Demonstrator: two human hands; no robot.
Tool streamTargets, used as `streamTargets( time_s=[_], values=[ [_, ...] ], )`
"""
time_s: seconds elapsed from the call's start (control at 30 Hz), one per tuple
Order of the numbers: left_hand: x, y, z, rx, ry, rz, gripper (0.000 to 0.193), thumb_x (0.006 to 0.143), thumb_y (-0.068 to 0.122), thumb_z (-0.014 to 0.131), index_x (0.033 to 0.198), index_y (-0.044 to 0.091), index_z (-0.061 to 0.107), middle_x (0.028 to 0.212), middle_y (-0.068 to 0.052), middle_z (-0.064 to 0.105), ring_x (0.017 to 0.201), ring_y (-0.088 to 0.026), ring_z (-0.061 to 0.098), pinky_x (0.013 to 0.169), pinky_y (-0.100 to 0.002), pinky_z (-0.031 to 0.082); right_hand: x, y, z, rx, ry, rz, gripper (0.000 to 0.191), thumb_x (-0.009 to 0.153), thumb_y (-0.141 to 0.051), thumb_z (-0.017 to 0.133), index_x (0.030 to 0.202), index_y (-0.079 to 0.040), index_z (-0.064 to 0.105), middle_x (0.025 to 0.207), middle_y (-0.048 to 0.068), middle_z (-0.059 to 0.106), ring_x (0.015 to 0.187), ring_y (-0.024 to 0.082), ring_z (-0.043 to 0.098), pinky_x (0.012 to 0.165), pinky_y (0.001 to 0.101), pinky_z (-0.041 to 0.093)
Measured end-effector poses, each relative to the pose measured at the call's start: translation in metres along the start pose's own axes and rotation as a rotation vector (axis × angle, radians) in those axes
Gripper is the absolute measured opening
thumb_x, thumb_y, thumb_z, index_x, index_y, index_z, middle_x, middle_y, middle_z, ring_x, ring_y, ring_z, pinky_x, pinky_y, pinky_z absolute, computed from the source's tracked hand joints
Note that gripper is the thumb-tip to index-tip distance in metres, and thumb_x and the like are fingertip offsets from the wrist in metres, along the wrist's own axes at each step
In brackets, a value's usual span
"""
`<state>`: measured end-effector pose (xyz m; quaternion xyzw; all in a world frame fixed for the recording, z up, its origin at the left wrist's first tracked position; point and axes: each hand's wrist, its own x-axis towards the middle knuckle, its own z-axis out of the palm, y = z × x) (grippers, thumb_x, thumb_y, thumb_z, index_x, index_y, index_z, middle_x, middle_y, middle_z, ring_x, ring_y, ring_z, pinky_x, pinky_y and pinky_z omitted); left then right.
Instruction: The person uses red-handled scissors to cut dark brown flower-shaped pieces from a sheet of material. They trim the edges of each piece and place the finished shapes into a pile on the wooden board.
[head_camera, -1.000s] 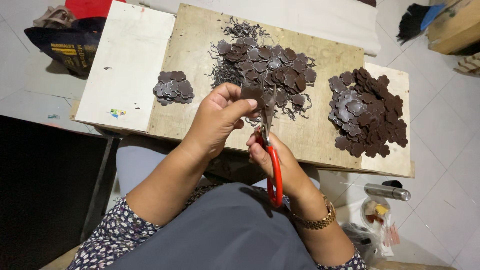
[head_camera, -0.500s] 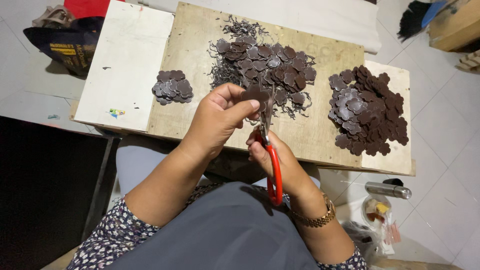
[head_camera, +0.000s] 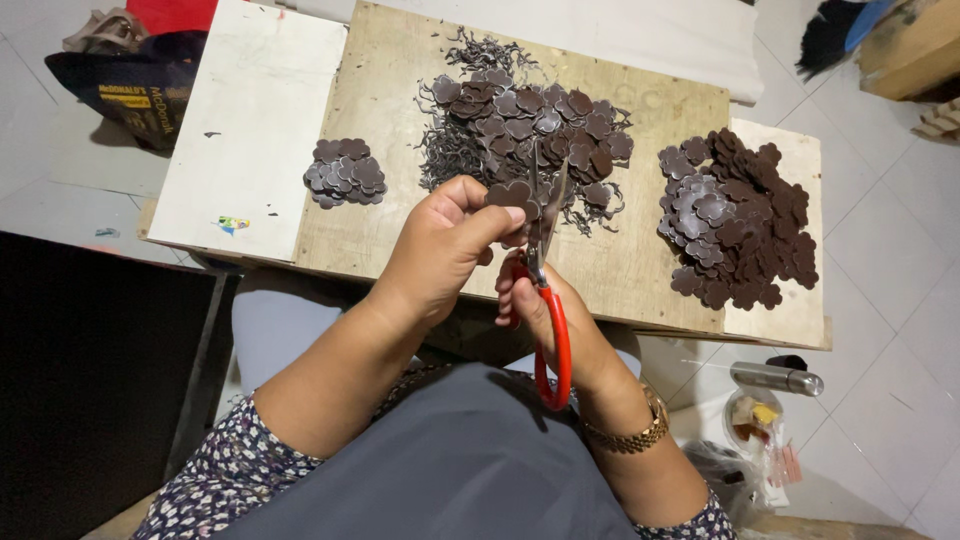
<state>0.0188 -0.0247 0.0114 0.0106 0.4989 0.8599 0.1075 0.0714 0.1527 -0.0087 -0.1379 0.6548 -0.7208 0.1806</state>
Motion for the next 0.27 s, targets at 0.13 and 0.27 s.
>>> streamTargets(
  time_s=[0.13,0.27],
  values=[
    [-0.0022,-0.0033,0.0044,-0.067,-0.015,0.07,0.013,0.091,0.009,0.072,0.092,0.005,0.06,0.086,-0.005,0.07,0.077,-0.009,0.064,0.07,-0.025,0.052,-0.0003,0.004,-0.0005,-0.007,-0.006,-0.008,0.045,0.108,-0.045,0.051,0.121,-0.002,0.053,0.104,0.004,0.053,0.094,0.013,0.054,0.084,0.0302,0.052],
    [-0.0038,-0.0029,0.0071,-0.039,-0.004,0.086,0.014,0.092,0.009,0.071,0.092,0.004,0.059,0.087,-0.008,0.07,0.076,-0.011,0.063,0.069,-0.026,0.052,-0.0005,0.0075,-0.0039,-0.027,-0.002,-0.016,0.047,0.107,-0.047,0.052,0.123,-0.002,0.052,0.104,0.003,0.053,0.093,0.013,0.054,0.083,0.0304,0.053]
  ],
)
